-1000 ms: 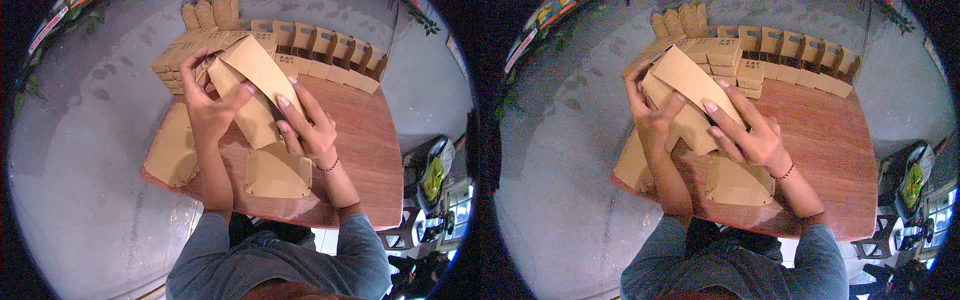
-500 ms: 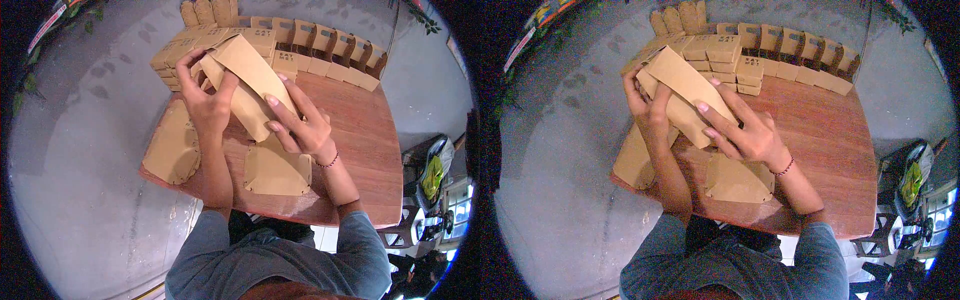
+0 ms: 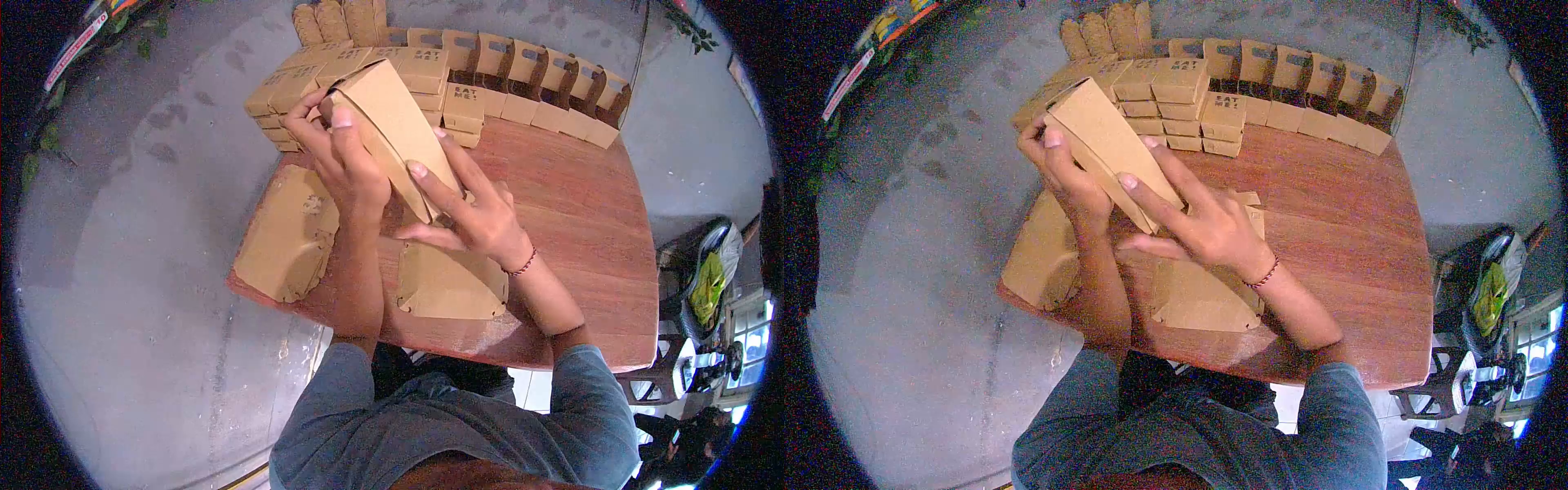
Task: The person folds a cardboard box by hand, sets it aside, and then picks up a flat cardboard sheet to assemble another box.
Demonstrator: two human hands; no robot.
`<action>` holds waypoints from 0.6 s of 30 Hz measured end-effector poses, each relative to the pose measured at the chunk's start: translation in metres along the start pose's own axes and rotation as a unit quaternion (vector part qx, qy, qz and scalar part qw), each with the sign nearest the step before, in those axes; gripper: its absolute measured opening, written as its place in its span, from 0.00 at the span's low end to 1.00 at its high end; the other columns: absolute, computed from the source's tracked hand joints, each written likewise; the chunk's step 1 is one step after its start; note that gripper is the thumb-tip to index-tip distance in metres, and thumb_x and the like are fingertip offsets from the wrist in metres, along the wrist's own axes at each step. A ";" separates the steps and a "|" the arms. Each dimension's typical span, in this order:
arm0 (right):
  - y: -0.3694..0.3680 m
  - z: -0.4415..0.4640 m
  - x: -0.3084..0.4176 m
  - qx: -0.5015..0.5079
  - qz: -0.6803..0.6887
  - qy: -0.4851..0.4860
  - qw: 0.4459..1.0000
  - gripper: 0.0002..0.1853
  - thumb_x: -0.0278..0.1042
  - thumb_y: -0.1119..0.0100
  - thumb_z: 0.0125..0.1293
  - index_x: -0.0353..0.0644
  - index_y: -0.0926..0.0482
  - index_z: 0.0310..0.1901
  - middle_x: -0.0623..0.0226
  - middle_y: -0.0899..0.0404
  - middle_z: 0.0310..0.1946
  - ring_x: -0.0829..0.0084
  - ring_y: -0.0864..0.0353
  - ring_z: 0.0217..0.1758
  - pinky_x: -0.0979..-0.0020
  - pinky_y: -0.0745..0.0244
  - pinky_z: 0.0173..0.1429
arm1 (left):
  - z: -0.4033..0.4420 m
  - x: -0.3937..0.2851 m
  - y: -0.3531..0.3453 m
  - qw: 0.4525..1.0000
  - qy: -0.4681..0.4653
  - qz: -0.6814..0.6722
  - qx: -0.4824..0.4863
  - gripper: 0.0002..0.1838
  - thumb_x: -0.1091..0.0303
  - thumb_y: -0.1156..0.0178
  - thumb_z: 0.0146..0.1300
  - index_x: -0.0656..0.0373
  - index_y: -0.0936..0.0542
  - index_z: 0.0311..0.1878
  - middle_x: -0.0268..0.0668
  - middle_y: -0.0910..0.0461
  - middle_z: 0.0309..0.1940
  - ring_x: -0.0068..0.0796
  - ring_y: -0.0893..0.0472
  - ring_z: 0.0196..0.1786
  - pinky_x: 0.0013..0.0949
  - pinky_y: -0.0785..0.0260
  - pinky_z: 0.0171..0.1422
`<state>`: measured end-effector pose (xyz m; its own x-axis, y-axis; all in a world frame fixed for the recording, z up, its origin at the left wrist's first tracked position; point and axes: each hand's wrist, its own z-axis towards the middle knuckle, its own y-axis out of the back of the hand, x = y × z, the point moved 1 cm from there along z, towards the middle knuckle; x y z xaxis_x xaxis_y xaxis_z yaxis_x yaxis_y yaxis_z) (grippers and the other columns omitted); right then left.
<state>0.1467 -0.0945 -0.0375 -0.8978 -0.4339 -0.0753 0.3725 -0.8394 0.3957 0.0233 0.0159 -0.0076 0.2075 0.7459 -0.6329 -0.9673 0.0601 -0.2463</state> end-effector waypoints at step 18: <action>0.046 0.014 -0.016 -0.097 0.127 -0.058 0.985 0.13 0.30 0.40 0.56 0.34 0.18 0.42 0.47 0.20 0.48 0.52 0.19 0.50 0.60 0.22 0.53 | -0.002 -0.019 0.004 0.957 -0.123 -0.025 0.263 0.38 0.44 0.22 0.41 0.62 0.21 0.51 0.43 0.22 0.46 0.36 0.21 0.49 0.36 0.27 0.53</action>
<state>0.1751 -0.1217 -0.0054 -0.7860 -0.6077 0.1134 0.6170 -0.7597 0.2052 0.0162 0.0000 0.0021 0.2766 0.8630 -0.4228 -0.9102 0.3764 0.1729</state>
